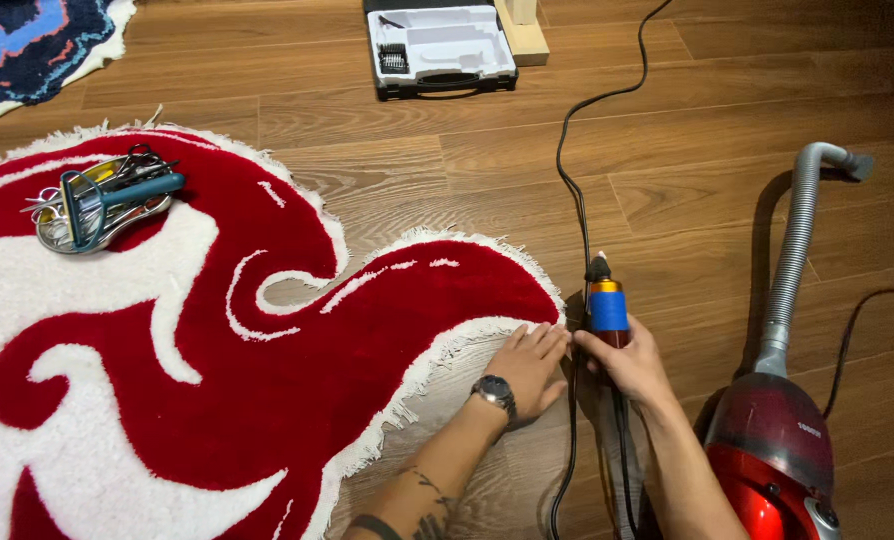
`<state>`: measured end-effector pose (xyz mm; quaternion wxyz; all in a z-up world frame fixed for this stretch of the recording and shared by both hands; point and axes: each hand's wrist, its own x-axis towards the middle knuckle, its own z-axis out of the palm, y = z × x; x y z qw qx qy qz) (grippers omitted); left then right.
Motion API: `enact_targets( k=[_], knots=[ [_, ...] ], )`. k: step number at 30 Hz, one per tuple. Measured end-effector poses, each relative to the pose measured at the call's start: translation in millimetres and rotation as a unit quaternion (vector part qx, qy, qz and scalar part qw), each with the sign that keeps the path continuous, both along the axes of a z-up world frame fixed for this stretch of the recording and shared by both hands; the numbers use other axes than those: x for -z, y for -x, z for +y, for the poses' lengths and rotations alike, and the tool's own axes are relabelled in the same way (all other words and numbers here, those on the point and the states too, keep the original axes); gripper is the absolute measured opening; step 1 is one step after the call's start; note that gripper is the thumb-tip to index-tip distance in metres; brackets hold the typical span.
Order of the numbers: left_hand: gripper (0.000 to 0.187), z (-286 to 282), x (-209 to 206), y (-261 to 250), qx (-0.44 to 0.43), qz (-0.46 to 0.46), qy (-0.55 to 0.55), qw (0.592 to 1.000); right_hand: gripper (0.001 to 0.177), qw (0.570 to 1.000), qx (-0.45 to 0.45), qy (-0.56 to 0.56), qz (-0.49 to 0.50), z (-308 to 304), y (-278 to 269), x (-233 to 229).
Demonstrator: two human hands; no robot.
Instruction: The person uses an electric trimmer to trim the frayed edges of a red and white rug. They hold the rug steady with one hand while guiding the trimmer along the perimeter to remove loose threads.
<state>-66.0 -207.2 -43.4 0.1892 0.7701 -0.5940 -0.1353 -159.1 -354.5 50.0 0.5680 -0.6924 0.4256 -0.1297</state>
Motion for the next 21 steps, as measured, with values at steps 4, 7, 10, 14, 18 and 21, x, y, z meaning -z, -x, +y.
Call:
enact_targets(
  k=[4,7,10,14,18,21],
  knots=[
    [0.074,36,7,-11,-0.075,-0.047,0.117,0.989,0.065,0.974,-0.037,0.192,0.117,-7,-23,28],
    [0.077,62,-9,-14,-0.102,-0.030,0.027,0.994,0.080,0.958,-0.086,0.249,0.110,10,-48,24],
    [0.082,68,-23,-15,-0.120,-0.026,-0.024,0.992,0.079,0.935,-0.150,0.308,0.089,29,-72,12],
    [0.084,71,-35,-16,-0.100,0.019,-0.114,0.988,0.083,0.916,-0.194,0.326,0.129,22,-78,13],
    [0.084,72,-32,-17,-0.105,0.010,-0.089,0.990,0.087,0.936,-0.150,0.277,0.160,-13,-69,20],
    [0.085,56,-6,-22,-0.108,-0.036,-0.020,0.993,0.081,0.946,-0.102,0.242,0.191,-42,-57,36]
  ],
)
